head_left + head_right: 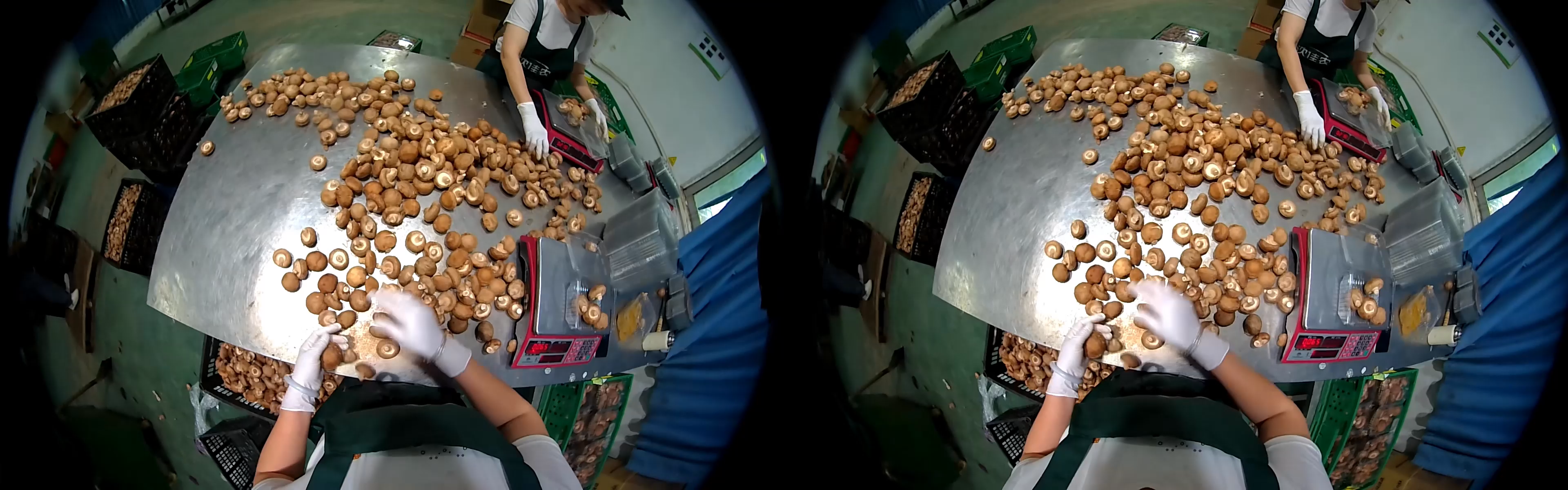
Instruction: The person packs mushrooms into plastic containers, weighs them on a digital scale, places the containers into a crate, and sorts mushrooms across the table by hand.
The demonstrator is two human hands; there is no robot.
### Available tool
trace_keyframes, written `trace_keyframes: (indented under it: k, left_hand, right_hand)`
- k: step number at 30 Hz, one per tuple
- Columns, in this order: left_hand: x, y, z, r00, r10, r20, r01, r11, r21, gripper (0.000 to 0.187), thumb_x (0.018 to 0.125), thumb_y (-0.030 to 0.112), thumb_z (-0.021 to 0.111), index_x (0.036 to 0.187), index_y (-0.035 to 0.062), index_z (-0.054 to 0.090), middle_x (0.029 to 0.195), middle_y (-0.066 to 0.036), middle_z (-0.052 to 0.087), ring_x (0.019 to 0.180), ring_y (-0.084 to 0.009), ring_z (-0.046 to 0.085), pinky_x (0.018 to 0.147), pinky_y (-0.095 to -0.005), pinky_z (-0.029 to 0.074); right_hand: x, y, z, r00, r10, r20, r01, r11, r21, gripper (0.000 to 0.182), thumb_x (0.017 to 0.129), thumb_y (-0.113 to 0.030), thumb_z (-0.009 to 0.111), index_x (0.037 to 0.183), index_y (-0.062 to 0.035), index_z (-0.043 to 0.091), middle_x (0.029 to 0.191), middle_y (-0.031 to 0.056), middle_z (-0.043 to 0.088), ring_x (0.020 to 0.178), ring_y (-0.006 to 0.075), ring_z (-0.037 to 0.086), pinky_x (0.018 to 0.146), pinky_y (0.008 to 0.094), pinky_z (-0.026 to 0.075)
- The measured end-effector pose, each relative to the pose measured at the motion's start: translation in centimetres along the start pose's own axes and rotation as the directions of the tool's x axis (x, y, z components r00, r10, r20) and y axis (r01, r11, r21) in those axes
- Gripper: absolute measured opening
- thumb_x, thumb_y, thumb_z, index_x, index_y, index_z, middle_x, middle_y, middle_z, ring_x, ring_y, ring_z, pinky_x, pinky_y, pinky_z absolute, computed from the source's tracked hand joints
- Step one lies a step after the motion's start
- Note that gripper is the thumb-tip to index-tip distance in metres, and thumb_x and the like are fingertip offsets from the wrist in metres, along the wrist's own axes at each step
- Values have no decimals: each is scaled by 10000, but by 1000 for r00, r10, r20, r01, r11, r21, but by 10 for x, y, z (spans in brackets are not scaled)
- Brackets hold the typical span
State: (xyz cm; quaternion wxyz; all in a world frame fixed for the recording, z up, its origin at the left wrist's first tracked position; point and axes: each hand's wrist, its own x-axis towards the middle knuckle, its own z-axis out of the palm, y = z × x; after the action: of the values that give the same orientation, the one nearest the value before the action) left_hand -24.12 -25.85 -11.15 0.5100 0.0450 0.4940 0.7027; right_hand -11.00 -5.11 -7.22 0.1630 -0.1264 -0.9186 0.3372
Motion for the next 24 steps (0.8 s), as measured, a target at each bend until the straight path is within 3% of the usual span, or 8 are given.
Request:
trace_keyframes:
  k: [2, 7, 11, 14, 15, 17, 21, 24]
  left_hand:
    - [0, -12, -4, 998, -64, -15, 63, 997, -38, 279, 973, 181, 457, 1141, -10, 570, 916, -122, 650, 833, -182, 621, 756, -298, 524]
    - [10, -5, 1, 998, 48, -27, -49, 998, -37, 266, 972, 174, 460, 1130, -5, 576, 906, -108, 650, 829, -175, 619, 767, -290, 515]
    - [8, 3, -2, 995, 78, -62, -81, 996, -37, 269, 976, 162, 450, 1142, -14, 568, 911, -103, 652, 848, -170, 617, 799, -293, 504]
    - [8, 14, -4, 986, 107, -125, -116, 991, -66, 270, 976, 156, 451, 1142, -22, 567, 920, -109, 656, 852, -169, 617, 814, -295, 499]
    - [10, 17, -5, 986, 108, -130, -117, 991, -60, 270, 976, 156, 451, 1142, -22, 567, 920, -109, 656, 852, -169, 617, 814, -295, 499]
    - [17, 22, -2, 977, 144, -157, -150, 988, -30, 265, 975, 152, 453, 1135, -20, 576, 911, -107, 658, 843, -169, 619, 812, -289, 497]
    - [30, 31, 16, 986, 151, -75, -153, 988, -24, 243, 972, 145, 456, 1109, -7, 586, 914, -104, 657, 837, -161, 622, 806, -280, 493]
    - [29, 39, 26, 987, 156, -25, -155, 987, 29, 247, 973, 146, 452, 1121, -11, 572, 938, -106, 652, 872, -163, 612, 828, -277, 479]
  right_hand:
    - [27, 15, -18, 978, 193, -76, -201, 972, -117, 379, 821, -254, 637, 1132, -41, 594, 1101, 139, 614, 1116, 311, 531, 926, 390, 432]
    - [34, 62, 1, 993, 49, -105, -99, 829, -551, 473, 763, -339, 692, 1141, -74, 589, 1003, 122, 589, 1021, 303, 529, 964, 486, 345]
    - [28, 52, -27, 983, 157, -93, -156, 988, 17, 353, 795, -235, 699, 1092, -70, 603, 964, 106, 585, 952, 237, 559, 848, 339, 451]
    - [43, 45, -38, 824, 567, 8, -379, 541, 751, 225, 845, -154, 642, 1007, -10, 580, 972, 39, 591, 852, 137, 570, 758, 314, 469]
    - [52, 44, -38, 802, 595, 53, -435, 521, 735, 205, 831, -169, 654, 956, -17, 594, 945, 47, 601, 817, 143, 579, 738, 308, 470]
    - [72, 57, -16, 932, 340, -126, -295, 913, 282, 203, 811, -210, 674, 896, -35, 617, 904, 55, 602, 801, 166, 589, 707, 316, 473]
    - [106, 43, 17, 967, 252, 44, -176, 781, -599, 433, 774, -499, 641, 834, -70, 661, 853, 91, 587, 820, 256, 594, 719, 395, 481]
    - [108, 50, 25, 970, 234, 60, -178, 862, -475, 402, 768, -470, 653, 818, -72, 673, 841, 103, 607, 837, 266, 604, 719, 392, 494]
